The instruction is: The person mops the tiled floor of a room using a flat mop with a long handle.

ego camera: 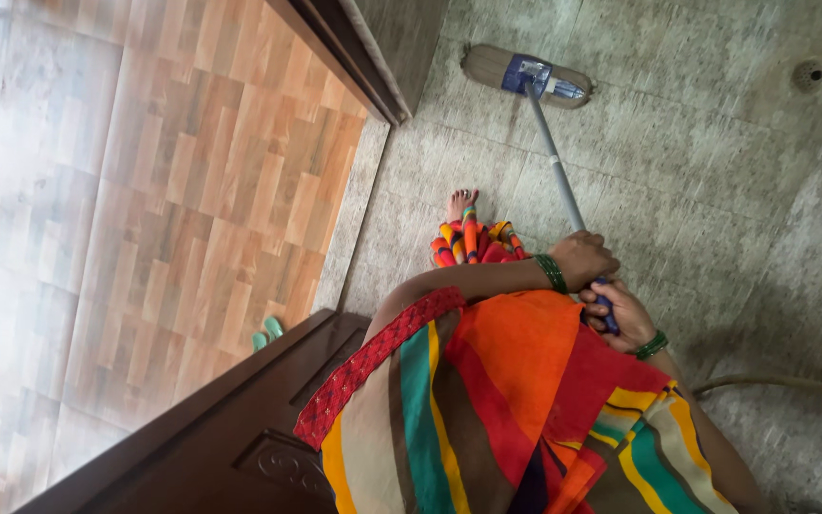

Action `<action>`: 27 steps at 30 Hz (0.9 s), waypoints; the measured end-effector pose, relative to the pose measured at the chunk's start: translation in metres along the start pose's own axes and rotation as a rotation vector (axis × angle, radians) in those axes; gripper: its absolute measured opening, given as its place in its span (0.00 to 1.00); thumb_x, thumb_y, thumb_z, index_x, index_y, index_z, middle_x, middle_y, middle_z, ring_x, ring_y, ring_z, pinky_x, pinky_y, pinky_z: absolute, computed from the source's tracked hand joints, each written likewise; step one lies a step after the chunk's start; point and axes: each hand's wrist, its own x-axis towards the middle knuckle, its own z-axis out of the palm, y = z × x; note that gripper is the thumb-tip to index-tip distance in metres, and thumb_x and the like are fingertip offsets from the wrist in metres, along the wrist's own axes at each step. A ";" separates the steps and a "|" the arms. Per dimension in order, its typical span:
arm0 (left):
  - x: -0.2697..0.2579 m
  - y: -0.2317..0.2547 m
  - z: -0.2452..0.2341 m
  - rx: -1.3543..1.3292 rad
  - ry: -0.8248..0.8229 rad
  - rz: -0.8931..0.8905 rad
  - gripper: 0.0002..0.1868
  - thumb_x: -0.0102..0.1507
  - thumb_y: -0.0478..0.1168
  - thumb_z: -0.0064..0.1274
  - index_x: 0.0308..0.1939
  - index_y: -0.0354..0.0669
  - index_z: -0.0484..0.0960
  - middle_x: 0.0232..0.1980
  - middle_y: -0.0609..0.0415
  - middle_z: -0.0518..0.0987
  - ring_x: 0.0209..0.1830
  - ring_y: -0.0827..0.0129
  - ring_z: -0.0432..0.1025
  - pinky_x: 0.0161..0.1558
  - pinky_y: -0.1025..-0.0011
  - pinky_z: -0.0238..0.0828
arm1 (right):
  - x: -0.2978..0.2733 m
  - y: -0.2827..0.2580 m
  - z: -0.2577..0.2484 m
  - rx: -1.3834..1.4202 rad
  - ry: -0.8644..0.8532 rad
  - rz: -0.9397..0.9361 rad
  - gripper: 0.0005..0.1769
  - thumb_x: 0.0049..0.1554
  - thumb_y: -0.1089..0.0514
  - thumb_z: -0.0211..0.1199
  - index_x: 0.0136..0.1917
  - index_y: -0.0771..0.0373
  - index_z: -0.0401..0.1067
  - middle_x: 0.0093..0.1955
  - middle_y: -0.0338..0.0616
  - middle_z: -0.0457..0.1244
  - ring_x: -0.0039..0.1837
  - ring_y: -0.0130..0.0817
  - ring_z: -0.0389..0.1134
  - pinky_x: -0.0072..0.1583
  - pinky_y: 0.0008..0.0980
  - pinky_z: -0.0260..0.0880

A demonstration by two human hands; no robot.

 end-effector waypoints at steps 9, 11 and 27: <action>-0.004 -0.040 -0.005 -0.245 0.119 0.156 0.14 0.53 0.46 0.61 0.40 0.48 0.78 0.41 0.57 0.80 0.49 0.59 0.74 0.58 0.61 0.67 | 0.028 -0.015 0.022 -0.155 0.004 -0.151 0.05 0.64 0.56 0.53 0.53 0.54 0.60 0.39 0.34 0.58 0.32 0.15 0.54 0.31 0.17 0.54; 0.007 -0.056 -0.011 -0.266 0.149 0.185 0.15 0.53 0.45 0.61 0.41 0.49 0.78 0.42 0.58 0.79 0.48 0.60 0.74 0.59 0.61 0.67 | 0.032 -0.033 0.029 -0.139 0.140 -0.082 0.07 0.63 0.55 0.53 0.49 0.53 0.56 0.39 0.36 0.59 0.30 0.17 0.53 0.28 0.22 0.53; 0.083 -0.291 -0.100 0.021 -0.066 -0.090 0.23 0.45 0.41 0.66 0.43 0.56 0.80 0.49 0.60 0.79 0.61 0.63 0.69 0.67 0.59 0.60 | 0.281 -0.155 0.106 -0.045 0.259 -0.138 0.12 0.61 0.57 0.59 0.51 0.48 0.56 0.35 0.36 0.59 0.30 0.22 0.57 0.29 0.27 0.53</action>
